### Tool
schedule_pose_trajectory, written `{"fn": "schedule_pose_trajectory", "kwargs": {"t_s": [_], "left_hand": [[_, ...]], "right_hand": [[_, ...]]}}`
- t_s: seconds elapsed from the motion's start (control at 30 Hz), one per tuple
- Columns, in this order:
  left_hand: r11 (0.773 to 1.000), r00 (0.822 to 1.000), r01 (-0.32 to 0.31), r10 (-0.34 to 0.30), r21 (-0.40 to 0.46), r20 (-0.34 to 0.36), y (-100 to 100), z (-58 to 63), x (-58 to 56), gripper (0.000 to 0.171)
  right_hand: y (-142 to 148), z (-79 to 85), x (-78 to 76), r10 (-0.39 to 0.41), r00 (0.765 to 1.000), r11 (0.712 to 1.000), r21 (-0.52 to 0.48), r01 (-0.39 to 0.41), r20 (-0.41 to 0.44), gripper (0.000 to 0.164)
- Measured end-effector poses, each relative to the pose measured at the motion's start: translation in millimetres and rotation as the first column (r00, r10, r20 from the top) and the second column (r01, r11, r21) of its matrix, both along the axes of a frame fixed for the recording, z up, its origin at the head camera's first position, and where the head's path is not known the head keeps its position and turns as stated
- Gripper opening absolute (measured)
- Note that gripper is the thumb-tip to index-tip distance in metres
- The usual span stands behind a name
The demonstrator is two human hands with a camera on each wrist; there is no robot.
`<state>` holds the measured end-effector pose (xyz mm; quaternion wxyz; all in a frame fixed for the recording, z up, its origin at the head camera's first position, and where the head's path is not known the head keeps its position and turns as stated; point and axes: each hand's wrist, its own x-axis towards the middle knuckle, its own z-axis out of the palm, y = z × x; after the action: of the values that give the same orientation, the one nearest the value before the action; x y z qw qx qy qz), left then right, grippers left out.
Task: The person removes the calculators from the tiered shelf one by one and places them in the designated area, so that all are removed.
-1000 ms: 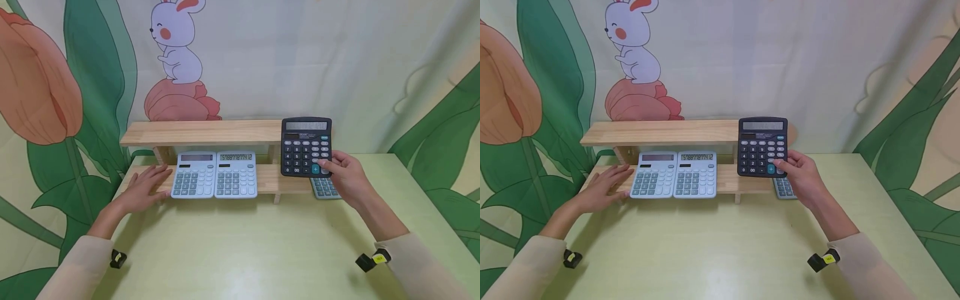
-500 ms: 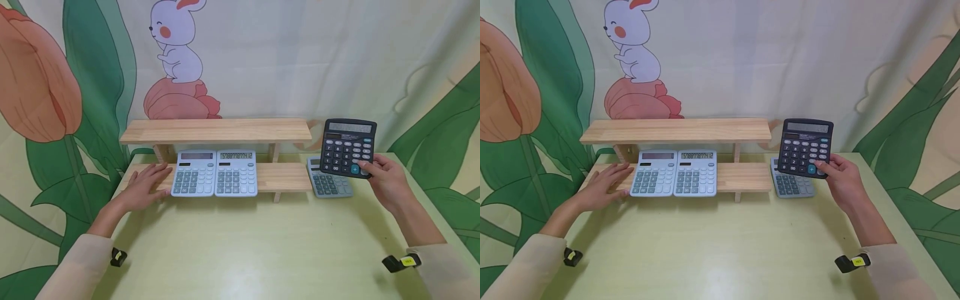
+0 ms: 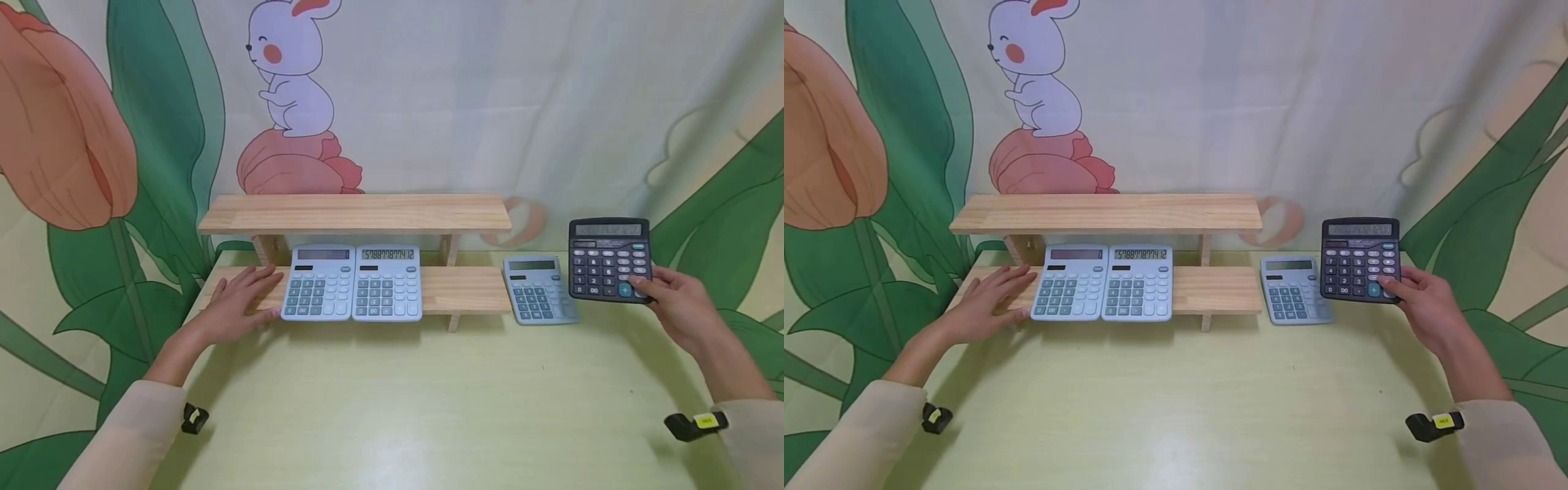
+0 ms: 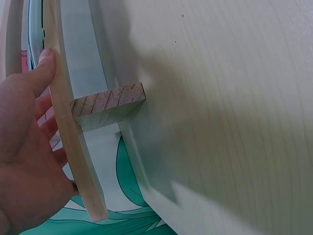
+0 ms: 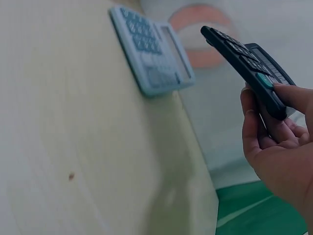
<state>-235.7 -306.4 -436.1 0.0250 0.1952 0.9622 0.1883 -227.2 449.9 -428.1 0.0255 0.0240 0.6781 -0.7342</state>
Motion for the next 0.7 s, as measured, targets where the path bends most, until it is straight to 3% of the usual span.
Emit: {"fn": "schedule_pose_trajectory", "kwargs": {"t_s": [0.1,0.3,0.53,0.7], "left_hand": [[1.000,1.000,0.000,0.000,-0.003,-0.001,-0.9,-0.2,-0.6,0.076],[1.000,1.000,0.002,-0.002,0.007,0.000,-2.2,-2.4,-1.4,0.076],[1.000,1.000,0.003,-0.003,0.012,-0.005,-1.8,-3.0,-0.8,0.075],[1.000,1.000,0.001,-0.001,0.009,-0.009,-1.3,-2.4,-1.6,0.075]], "right_hand": [[11.7,-9.6,-1.9,-0.004,0.999,0.997,0.083,0.001,0.038,0.090],[33.3,-31.4,-5.6,-0.004,0.998,0.967,0.253,-0.010,0.058,0.078],[50.2,-48.9,-11.7,0.021,0.998,0.945,0.324,-0.038,0.058,0.050],[53.5,-55.2,-16.2,0.032,0.997,0.901,0.430,-0.057,0.066,0.068]]}}
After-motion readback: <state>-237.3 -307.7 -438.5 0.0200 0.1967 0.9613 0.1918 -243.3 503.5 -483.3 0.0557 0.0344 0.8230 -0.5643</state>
